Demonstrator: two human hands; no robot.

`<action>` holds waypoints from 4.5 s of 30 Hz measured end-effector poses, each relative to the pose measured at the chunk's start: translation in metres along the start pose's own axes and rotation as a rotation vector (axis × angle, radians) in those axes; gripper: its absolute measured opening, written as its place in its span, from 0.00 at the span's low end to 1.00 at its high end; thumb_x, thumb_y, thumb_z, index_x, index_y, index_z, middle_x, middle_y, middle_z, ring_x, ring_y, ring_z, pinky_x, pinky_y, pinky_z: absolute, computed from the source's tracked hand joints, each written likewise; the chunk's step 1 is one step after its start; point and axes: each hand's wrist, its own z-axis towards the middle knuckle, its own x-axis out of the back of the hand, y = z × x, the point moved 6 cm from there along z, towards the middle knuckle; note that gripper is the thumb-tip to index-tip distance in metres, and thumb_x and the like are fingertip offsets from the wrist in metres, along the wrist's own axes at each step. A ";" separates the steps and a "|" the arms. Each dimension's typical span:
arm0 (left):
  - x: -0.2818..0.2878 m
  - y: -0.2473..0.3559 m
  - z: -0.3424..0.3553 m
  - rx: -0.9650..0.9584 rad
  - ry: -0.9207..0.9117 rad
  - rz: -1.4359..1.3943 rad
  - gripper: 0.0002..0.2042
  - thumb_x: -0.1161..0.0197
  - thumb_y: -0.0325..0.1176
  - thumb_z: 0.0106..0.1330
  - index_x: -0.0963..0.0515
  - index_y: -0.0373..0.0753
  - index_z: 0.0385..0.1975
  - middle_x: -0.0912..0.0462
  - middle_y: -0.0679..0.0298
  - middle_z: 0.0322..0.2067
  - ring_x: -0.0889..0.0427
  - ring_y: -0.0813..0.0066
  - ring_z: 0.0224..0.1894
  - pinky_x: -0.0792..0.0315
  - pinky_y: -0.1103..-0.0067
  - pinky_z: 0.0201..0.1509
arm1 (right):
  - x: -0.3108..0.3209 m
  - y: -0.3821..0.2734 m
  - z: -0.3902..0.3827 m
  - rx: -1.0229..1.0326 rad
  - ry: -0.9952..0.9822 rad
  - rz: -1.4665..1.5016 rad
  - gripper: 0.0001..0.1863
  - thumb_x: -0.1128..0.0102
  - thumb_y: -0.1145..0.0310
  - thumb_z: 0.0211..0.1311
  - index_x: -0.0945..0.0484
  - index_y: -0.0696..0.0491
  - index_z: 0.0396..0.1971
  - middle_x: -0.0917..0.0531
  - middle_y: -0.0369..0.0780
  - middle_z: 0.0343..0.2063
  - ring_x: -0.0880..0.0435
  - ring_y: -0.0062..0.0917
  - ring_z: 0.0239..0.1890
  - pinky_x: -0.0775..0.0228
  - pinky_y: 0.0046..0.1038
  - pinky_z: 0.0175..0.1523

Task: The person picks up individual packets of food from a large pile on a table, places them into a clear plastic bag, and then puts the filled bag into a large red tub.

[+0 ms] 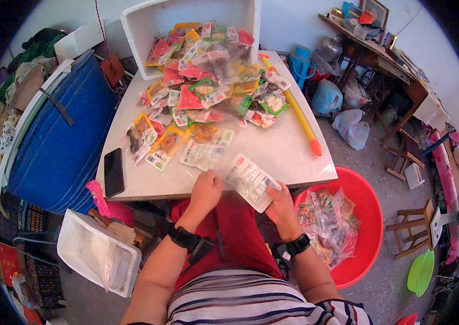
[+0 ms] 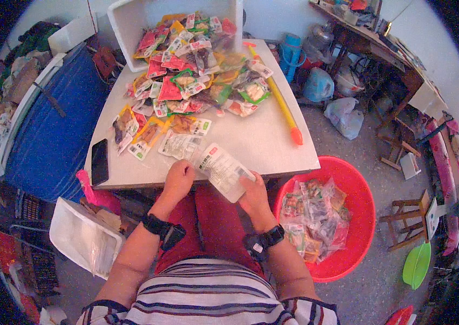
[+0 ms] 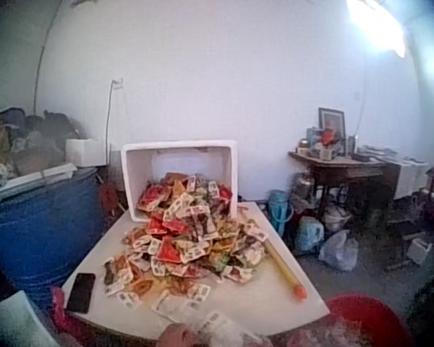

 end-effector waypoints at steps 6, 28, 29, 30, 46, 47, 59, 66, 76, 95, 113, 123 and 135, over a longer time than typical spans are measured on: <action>-0.005 -0.012 0.005 0.129 -0.037 -0.143 0.06 0.52 0.29 0.49 0.33 0.32 0.20 0.30 0.55 0.17 0.28 0.65 0.20 0.35 0.75 0.24 | -0.003 -0.011 0.006 0.057 0.008 0.026 0.17 0.54 0.79 0.49 0.43 0.58 0.40 0.30 0.44 0.36 0.28 0.32 0.38 0.34 0.35 0.43; 0.004 0.048 -0.009 0.013 -0.186 0.297 0.08 0.55 0.32 0.51 0.33 0.34 0.22 0.32 0.50 0.25 0.30 0.51 0.27 0.35 0.64 0.30 | -0.060 0.042 0.033 -0.115 -0.139 -0.433 0.18 0.55 0.74 0.48 0.40 0.57 0.42 0.29 0.44 0.34 0.28 0.27 0.34 0.34 0.27 0.35; 0.003 0.049 -0.010 0.031 -0.196 0.290 0.08 0.54 0.32 0.51 0.33 0.34 0.22 0.32 0.50 0.25 0.30 0.51 0.27 0.35 0.64 0.30 | -0.055 0.036 0.036 -0.045 -0.117 -0.655 0.18 0.55 0.73 0.48 0.39 0.58 0.42 0.29 0.43 0.32 0.28 0.27 0.32 0.33 0.26 0.32; 0.004 0.047 -0.012 0.006 -0.182 0.309 0.07 0.54 0.32 0.51 0.33 0.34 0.22 0.31 0.51 0.25 0.29 0.52 0.26 0.34 0.65 0.29 | -0.054 0.033 0.038 0.022 -0.100 -0.876 0.17 0.55 0.73 0.48 0.39 0.58 0.42 0.28 0.43 0.31 0.27 0.26 0.30 0.33 0.24 0.30; 0.001 0.042 -0.021 -0.111 -0.104 0.354 0.05 0.52 0.30 0.48 0.31 0.36 0.21 0.29 0.53 0.22 0.27 0.55 0.24 0.32 0.67 0.25 | -0.066 0.049 0.043 -0.034 -0.242 -0.850 0.16 0.58 0.77 0.45 0.37 0.59 0.39 0.26 0.42 0.26 0.26 0.23 0.23 0.33 0.22 0.27; 0.001 0.043 -0.022 -0.124 -0.103 0.349 0.05 0.52 0.30 0.48 0.30 0.36 0.22 0.29 0.53 0.22 0.28 0.55 0.24 0.33 0.67 0.25 | -0.053 0.058 0.053 -0.001 -0.257 -0.909 0.16 0.58 0.77 0.45 0.37 0.59 0.39 0.26 0.42 0.26 0.26 0.24 0.23 0.33 0.22 0.27; 0.000 0.024 -0.041 -0.598 0.173 0.457 0.13 0.44 0.32 0.44 0.31 0.40 0.32 0.33 0.59 0.37 0.37 0.60 0.45 0.45 0.65 0.49 | -0.054 0.009 0.029 -0.080 -0.091 -0.777 0.16 0.51 0.71 0.46 0.37 0.59 0.38 0.27 0.38 0.21 0.28 0.21 0.22 0.36 0.19 0.24; 0.028 0.030 -0.013 -0.525 0.110 0.333 0.08 0.50 0.31 0.51 0.30 0.39 0.31 0.30 0.56 0.34 0.33 0.61 0.42 0.43 0.66 0.48 | -0.050 0.002 0.031 -0.038 -0.111 -0.658 0.11 0.51 0.71 0.49 0.35 0.55 0.34 0.27 0.35 0.24 0.27 0.19 0.26 0.37 0.18 0.27; 0.124 0.044 0.054 0.028 -0.156 -0.685 0.06 0.53 0.30 0.56 0.34 0.35 0.29 0.26 0.59 0.29 0.27 0.71 0.34 0.34 0.77 0.42 | -0.070 -0.034 0.029 0.078 -0.175 -0.614 0.14 0.50 0.71 0.48 0.36 0.55 0.37 0.27 0.37 0.31 0.27 0.22 0.34 0.36 0.22 0.36; 0.094 0.034 -0.008 0.261 -0.245 -1.306 0.06 0.51 0.30 0.55 0.35 0.36 0.31 0.27 0.60 0.31 0.27 0.68 0.36 0.33 0.73 0.42 | -0.124 -0.042 -0.064 0.510 -0.654 -1.208 0.10 0.52 0.65 0.49 0.30 0.58 0.23 0.28 0.42 0.21 0.29 0.31 0.27 0.39 0.30 0.32; -0.017 -0.103 -0.119 0.645 -0.461 -0.964 0.06 0.50 0.30 0.55 0.35 0.40 0.32 0.28 0.65 0.31 0.29 0.75 0.35 0.35 0.83 0.37 | 0.163 -0.088 -0.074 0.221 0.104 -0.949 0.11 0.55 0.68 0.53 0.30 0.57 0.34 0.26 0.39 0.29 0.28 0.24 0.33 0.36 0.24 0.38; -0.017 -0.104 -0.119 0.663 -0.401 -0.988 0.06 0.49 0.30 0.55 0.35 0.41 0.32 0.28 0.66 0.29 0.27 0.76 0.32 0.34 0.85 0.33 | 0.318 -0.038 -0.134 0.182 0.579 -0.047 0.09 0.58 0.70 0.53 0.32 0.59 0.30 0.26 0.39 0.28 0.26 0.26 0.30 0.32 0.27 0.36; -0.018 -0.110 -0.118 0.701 -0.370 -0.997 0.06 0.50 0.28 0.55 0.35 0.41 0.32 0.28 0.65 0.29 0.27 0.76 0.31 0.33 0.85 0.31 | 0.433 -0.110 -0.194 0.220 0.680 -0.001 0.12 0.58 0.70 0.50 0.32 0.60 0.33 0.26 0.43 0.29 0.26 0.31 0.33 0.32 0.32 0.36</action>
